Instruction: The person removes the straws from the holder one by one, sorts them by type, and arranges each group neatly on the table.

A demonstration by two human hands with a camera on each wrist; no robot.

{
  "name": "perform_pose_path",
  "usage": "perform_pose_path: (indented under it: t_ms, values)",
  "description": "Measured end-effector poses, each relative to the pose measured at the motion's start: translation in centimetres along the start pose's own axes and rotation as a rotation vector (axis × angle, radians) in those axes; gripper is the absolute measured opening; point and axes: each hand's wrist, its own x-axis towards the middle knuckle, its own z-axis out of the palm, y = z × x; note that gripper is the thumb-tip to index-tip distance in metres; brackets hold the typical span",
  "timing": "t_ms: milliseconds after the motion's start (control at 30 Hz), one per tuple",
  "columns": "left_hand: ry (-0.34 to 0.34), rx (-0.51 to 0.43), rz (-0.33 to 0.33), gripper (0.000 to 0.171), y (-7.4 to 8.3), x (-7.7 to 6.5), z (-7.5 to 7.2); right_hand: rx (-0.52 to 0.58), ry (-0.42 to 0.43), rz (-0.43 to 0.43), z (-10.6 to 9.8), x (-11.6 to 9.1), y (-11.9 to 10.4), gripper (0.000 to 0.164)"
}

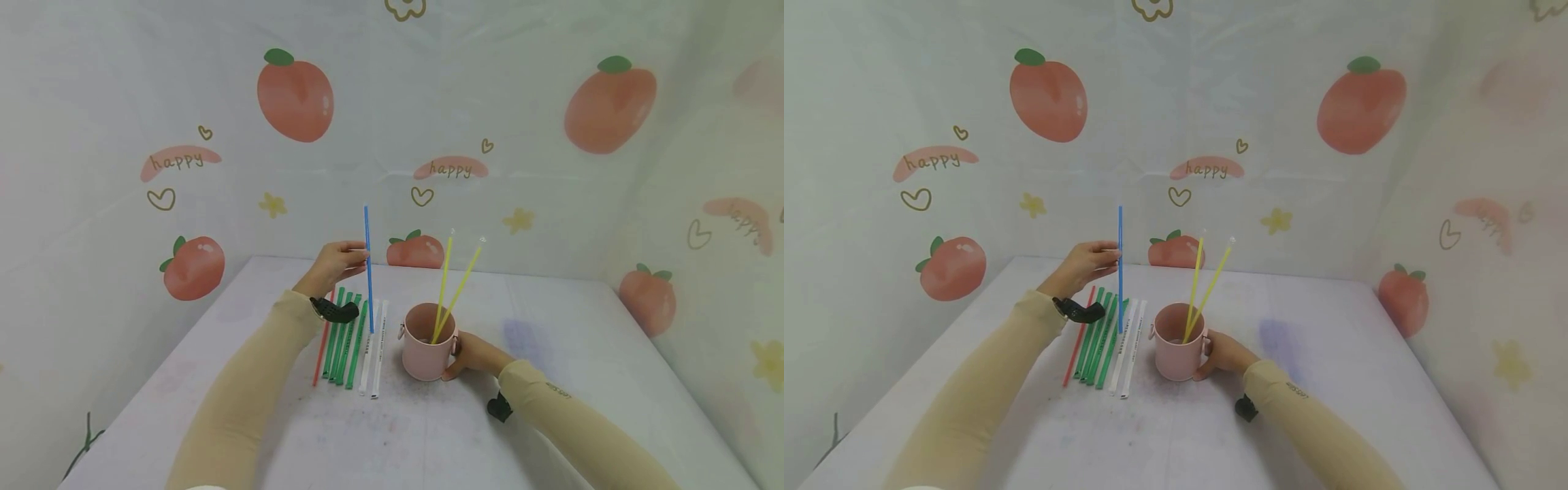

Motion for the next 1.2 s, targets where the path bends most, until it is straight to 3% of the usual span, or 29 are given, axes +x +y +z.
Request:
perform_pose_path:
  t_ms: [167,433,767,1200]
  values:
    - [0.001,0.019,-0.012,0.043,-0.9,-0.1,-0.9,0.008,0.004,-0.007,0.0,-0.1,0.0,0.075]
    - [0.032,0.105,-0.045,0.04,-2.8,-0.6,-2.3,-0.009,-0.014,-0.041,-0.4,-0.5,-0.2,0.086]
    - [0.055,0.142,-0.073,0.041,-5.3,-0.7,-4.4,-0.056,0.019,0.071,0.2,0.2,-0.2,0.081]
    - [0.117,0.146,-0.131,0.041,-7.2,-0.9,-5.7,-0.061,0.014,0.046,0.1,0.4,0.2,0.08]
